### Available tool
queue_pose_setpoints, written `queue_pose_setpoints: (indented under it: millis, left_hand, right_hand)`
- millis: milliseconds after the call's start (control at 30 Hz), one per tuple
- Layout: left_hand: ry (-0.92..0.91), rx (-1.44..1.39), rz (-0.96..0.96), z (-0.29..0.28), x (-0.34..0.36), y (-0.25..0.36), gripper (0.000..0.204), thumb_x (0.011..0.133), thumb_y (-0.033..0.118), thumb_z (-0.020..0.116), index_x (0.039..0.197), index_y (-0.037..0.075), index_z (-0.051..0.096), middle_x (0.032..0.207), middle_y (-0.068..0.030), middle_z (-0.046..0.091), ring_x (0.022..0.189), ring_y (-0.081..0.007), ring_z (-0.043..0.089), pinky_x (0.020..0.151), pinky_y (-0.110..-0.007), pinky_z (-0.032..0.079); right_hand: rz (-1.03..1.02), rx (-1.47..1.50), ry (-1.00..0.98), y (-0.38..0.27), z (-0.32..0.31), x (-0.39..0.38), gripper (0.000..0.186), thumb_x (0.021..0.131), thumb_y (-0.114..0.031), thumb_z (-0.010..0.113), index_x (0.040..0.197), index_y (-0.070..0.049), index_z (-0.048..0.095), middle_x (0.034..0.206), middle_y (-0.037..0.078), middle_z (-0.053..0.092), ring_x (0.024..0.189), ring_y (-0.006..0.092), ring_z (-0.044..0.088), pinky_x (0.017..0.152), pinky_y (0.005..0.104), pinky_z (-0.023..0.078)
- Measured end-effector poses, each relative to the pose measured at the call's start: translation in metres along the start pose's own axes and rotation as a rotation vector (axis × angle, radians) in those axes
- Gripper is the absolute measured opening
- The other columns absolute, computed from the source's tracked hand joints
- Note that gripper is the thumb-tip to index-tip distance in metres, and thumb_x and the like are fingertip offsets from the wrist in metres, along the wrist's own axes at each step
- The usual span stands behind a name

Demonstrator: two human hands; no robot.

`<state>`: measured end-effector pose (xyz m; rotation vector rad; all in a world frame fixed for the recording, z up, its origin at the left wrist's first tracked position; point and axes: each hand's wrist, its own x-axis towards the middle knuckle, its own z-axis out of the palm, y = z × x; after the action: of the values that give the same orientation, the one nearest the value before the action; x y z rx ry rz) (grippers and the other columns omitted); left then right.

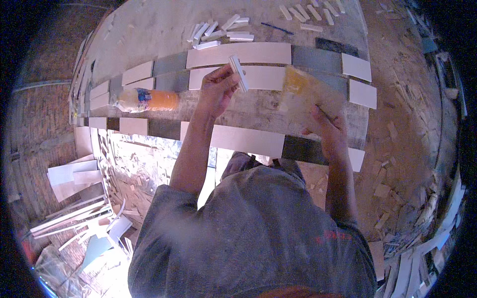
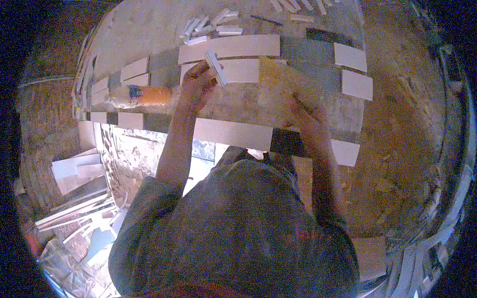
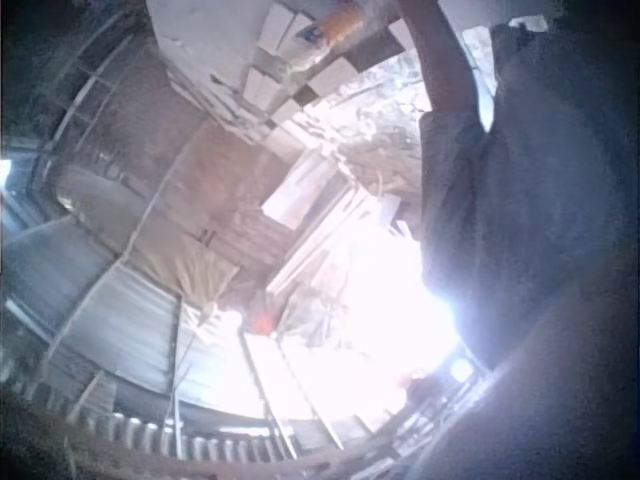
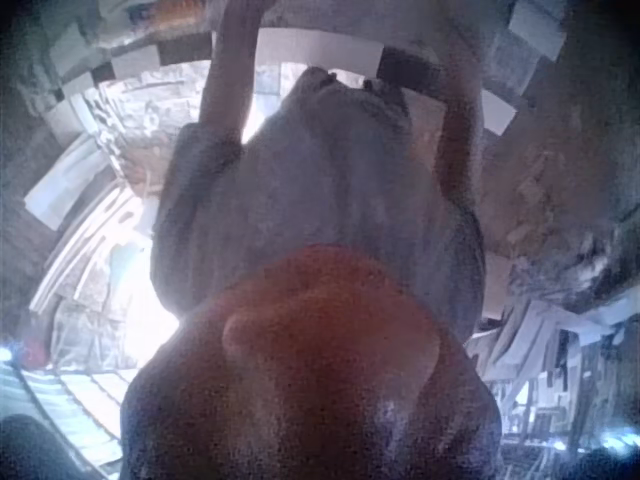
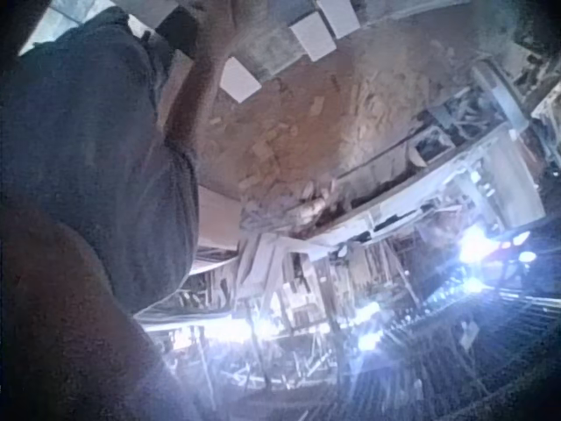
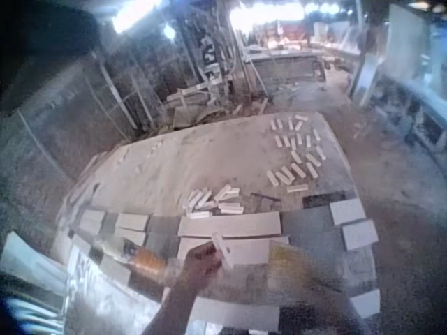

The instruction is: The person applies glue from a bottle to small rectangular tiles and places them onto a larger board in a staggered pattern. The person repeatedly picks up tiles, applies adhesive, and positions them on the board.

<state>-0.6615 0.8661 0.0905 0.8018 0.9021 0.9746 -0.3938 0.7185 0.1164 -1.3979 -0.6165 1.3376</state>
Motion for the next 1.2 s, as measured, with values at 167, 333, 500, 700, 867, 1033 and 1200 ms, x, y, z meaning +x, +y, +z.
queue_pose_setpoints:
  millis: [167, 333, 500, 700, 867, 1033, 1200]
  left_hand:
    - [0.006, 0.237, 0.002, -0.002, -0.036, 0.003, 0.03, 0.086, 0.005, 0.076, 0.115, -0.001, 0.071, 0.104, -0.0075, 0.071, 0.089, -0.0126, 0.064, 0.081, -0.027, 0.053]
    - [-0.055, 0.34, 0.092, -0.005, -0.051, 0.016, 0.024, 0.084, 0.006, 0.078, 0.107, -0.001, 0.075, 0.097, -0.0048, 0.069, 0.087, -0.0121, 0.063, 0.079, -0.027, 0.051]
    - [-0.076, 0.406, 0.148, -0.013, -0.056, 0.018, 0.023, 0.084, 0.009, 0.079, 0.106, 0.001, 0.075, 0.094, -0.0045, 0.068, 0.083, -0.011, 0.062, 0.075, -0.026, 0.049]
    - [0.007, 0.614, 0.095, 0.006, -0.069, 0.029, 0.026, 0.09, 0.011, 0.074, 0.112, -0.001, 0.072, 0.098, -0.0057, 0.067, 0.082, -0.0105, 0.061, 0.073, -0.025, 0.051]
    - [-0.054, 0.64, 0.217, 0.008, -0.073, 0.025, 0.02, 0.097, 0.021, 0.062, 0.095, 0.001, 0.067, 0.083, -0.0032, 0.067, 0.077, -0.0099, 0.06, 0.073, -0.027, 0.048]
    - [-0.061, 0.571, 0.185, 0.002, -0.069, 0.02, 0.024, 0.095, 0.007, 0.066, 0.115, -0.004, 0.07, 0.102, -0.01, 0.066, 0.086, -0.0139, 0.064, 0.075, -0.027, 0.055]
    - [-0.097, 0.589, 0.207, -0.004, -0.065, 0.023, 0.019, 0.093, 0.004, 0.067, 0.11, -0.005, 0.072, 0.105, -0.0108, 0.068, 0.09, -0.0147, 0.065, 0.078, -0.027, 0.056]
  right_hand:
    - [-0.153, -0.438, -0.072, -0.006, 0.045, -0.01, 0.028, 0.097, -0.025, 0.065, 0.113, -0.002, 0.066, 0.093, 0.011, 0.07, 0.078, 0.0234, 0.068, 0.062, 0.0355, 0.055]
    - [-0.331, -0.54, -0.091, -0.01, 0.079, -0.023, 0.027, 0.097, -0.025, 0.059, 0.104, -0.001, 0.069, 0.092, 0.023, 0.071, 0.091, 0.0434, 0.069, 0.078, 0.0486, 0.053]
    - [-0.303, -0.603, -0.078, -0.008, 0.098, -0.029, 0.027, 0.097, -0.025, 0.059, 0.109, -0.001, 0.068, 0.095, 0.025, 0.07, 0.092, 0.045, 0.067, 0.077, 0.0491, 0.053]
    - [-0.282, -0.594, -0.101, 0.003, 0.1, -0.023, 0.03, 0.098, -0.028, 0.059, 0.113, -0.003, 0.066, 0.096, 0.025, 0.069, 0.093, 0.0471, 0.066, 0.077, 0.0523, 0.052]
    - [-0.263, -0.583, -0.09, 0.008, 0.097, -0.019, 0.032, 0.098, -0.031, 0.058, 0.112, -0.004, 0.066, 0.097, 0.026, 0.068, 0.094, 0.0474, 0.065, 0.078, 0.0543, 0.051]
    - [-0.275, -0.597, -0.101, -0.001, 0.095, -0.022, 0.031, 0.098, -0.031, 0.058, 0.109, -0.003, 0.067, 0.097, 0.025, 0.069, 0.094, 0.0467, 0.066, 0.077, 0.0537, 0.051]
    - [-0.281, -0.619, -0.126, -0.002, 0.089, -0.022, 0.031, 0.097, -0.029, 0.059, 0.111, -0.003, 0.067, 0.094, 0.024, 0.069, 0.091, 0.0458, 0.067, 0.076, 0.0516, 0.052]
